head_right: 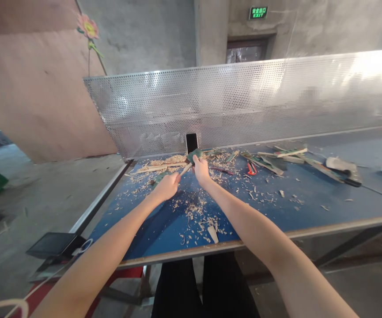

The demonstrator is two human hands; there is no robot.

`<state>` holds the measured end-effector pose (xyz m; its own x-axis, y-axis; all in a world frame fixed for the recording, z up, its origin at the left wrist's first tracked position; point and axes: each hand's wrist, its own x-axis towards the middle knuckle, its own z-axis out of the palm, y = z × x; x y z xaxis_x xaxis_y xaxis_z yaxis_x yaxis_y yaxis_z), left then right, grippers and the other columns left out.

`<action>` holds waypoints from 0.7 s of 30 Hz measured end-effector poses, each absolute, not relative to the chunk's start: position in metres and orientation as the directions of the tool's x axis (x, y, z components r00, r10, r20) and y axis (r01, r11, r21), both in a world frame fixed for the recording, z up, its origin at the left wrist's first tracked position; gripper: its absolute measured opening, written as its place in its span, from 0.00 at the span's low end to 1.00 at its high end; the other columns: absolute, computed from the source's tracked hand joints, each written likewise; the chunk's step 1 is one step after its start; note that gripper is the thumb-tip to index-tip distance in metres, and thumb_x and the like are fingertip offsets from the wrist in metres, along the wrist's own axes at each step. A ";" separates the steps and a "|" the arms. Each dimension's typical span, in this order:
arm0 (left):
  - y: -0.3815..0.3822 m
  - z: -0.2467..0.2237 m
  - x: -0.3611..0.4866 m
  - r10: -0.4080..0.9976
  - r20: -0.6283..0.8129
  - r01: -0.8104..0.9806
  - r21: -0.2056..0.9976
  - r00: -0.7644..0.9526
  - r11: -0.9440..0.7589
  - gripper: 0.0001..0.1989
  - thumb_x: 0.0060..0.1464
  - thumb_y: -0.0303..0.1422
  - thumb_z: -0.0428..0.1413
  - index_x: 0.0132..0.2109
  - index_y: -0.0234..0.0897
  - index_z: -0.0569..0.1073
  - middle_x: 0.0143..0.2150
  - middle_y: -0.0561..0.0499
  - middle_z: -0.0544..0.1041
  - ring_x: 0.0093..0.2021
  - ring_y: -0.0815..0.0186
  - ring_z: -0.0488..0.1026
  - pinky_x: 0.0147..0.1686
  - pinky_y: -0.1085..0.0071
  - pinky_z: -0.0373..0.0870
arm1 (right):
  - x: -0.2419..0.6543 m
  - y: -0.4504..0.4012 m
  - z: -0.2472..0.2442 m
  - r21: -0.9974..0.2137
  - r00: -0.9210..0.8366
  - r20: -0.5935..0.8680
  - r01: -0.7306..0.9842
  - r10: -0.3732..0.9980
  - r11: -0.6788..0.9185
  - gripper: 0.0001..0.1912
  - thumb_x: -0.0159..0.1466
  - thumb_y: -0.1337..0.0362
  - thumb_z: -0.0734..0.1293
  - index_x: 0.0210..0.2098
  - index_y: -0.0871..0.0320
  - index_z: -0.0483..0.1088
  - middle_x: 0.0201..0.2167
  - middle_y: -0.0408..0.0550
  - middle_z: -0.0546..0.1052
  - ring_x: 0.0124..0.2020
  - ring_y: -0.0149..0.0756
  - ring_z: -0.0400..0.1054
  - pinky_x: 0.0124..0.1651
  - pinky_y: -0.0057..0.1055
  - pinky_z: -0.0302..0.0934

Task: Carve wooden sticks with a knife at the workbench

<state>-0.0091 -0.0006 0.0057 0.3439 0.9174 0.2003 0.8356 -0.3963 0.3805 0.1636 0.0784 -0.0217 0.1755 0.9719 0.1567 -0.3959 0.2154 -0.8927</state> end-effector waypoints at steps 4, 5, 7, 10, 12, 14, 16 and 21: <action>0.003 0.001 -0.011 0.912 0.231 0.834 0.377 0.338 -0.404 0.15 0.74 0.34 0.44 0.48 0.37 0.75 0.38 0.39 0.82 0.37 0.54 0.79 0.38 0.64 0.67 | 0.140 0.068 -0.031 -0.903 0.043 0.175 -0.391 0.984 0.178 0.28 0.70 0.47 0.71 0.24 0.51 0.56 0.13 0.34 0.55 0.15 0.27 0.48 0.18 0.27 0.46; 0.004 0.000 -0.012 0.911 0.238 0.832 0.379 0.336 -0.405 0.15 0.74 0.34 0.44 0.48 0.36 0.75 0.39 0.38 0.82 0.38 0.53 0.80 0.38 0.64 0.67 | 0.136 0.066 -0.033 -0.906 0.010 0.176 -0.390 0.984 0.166 0.28 0.69 0.46 0.72 0.24 0.50 0.55 0.13 0.34 0.55 0.15 0.27 0.48 0.18 0.27 0.47; 0.006 0.001 -0.013 0.913 0.243 0.829 0.391 0.326 -0.400 0.15 0.74 0.34 0.44 0.49 0.36 0.75 0.39 0.38 0.82 0.37 0.53 0.80 0.38 0.64 0.67 | 0.133 0.066 -0.033 -0.912 -0.027 0.176 -0.381 0.984 0.153 0.29 0.67 0.46 0.74 0.24 0.50 0.55 0.13 0.34 0.55 0.15 0.26 0.48 0.18 0.27 0.47; 0.004 0.005 -0.012 0.914 0.243 0.832 0.385 0.325 -0.399 0.16 0.75 0.35 0.44 0.47 0.36 0.75 0.37 0.40 0.81 0.36 0.55 0.79 0.37 0.65 0.67 | 0.146 0.073 -0.026 -0.911 0.019 0.174 -0.377 0.985 0.168 0.28 0.67 0.49 0.74 0.23 0.51 0.55 0.13 0.34 0.56 0.15 0.26 0.49 0.18 0.27 0.46; 0.001 0.008 -0.011 0.910 0.234 0.837 0.364 0.342 -0.408 0.16 0.75 0.35 0.44 0.45 0.37 0.75 0.36 0.41 0.81 0.36 0.56 0.79 0.37 0.65 0.66 | 0.159 0.079 -0.021 -0.902 0.113 0.162 -0.387 0.980 0.193 0.28 0.68 0.51 0.73 0.23 0.51 0.54 0.12 0.34 0.56 0.15 0.26 0.48 0.18 0.27 0.45; -0.002 0.010 -0.009 0.910 0.211 0.842 0.348 0.358 -0.412 0.16 0.75 0.35 0.44 0.45 0.37 0.75 0.35 0.42 0.80 0.34 0.56 0.78 0.36 0.65 0.65 | 0.168 0.082 -0.018 -0.897 0.197 0.144 -0.389 0.970 0.212 0.27 0.69 0.52 0.72 0.23 0.51 0.54 0.12 0.33 0.54 0.14 0.26 0.47 0.18 0.27 0.45; -0.004 0.009 -0.008 0.914 0.190 0.847 0.347 0.358 -0.403 0.17 0.76 0.36 0.44 0.46 0.36 0.75 0.35 0.41 0.80 0.34 0.56 0.78 0.36 0.65 0.66 | 0.167 0.081 -0.020 -0.901 0.220 0.140 -0.377 0.965 0.216 0.27 0.70 0.51 0.72 0.23 0.51 0.54 0.12 0.33 0.54 0.14 0.26 0.47 0.18 0.27 0.45; 0.001 0.004 -0.011 0.918 0.219 0.841 0.373 0.331 -0.392 0.15 0.75 0.33 0.45 0.52 0.35 0.76 0.40 0.38 0.83 0.39 0.54 0.80 0.39 0.64 0.68 | 0.134 0.068 -0.034 -0.915 -0.003 0.169 -0.373 0.986 0.156 0.29 0.66 0.45 0.74 0.24 0.50 0.54 0.13 0.32 0.54 0.14 0.26 0.47 0.18 0.28 0.46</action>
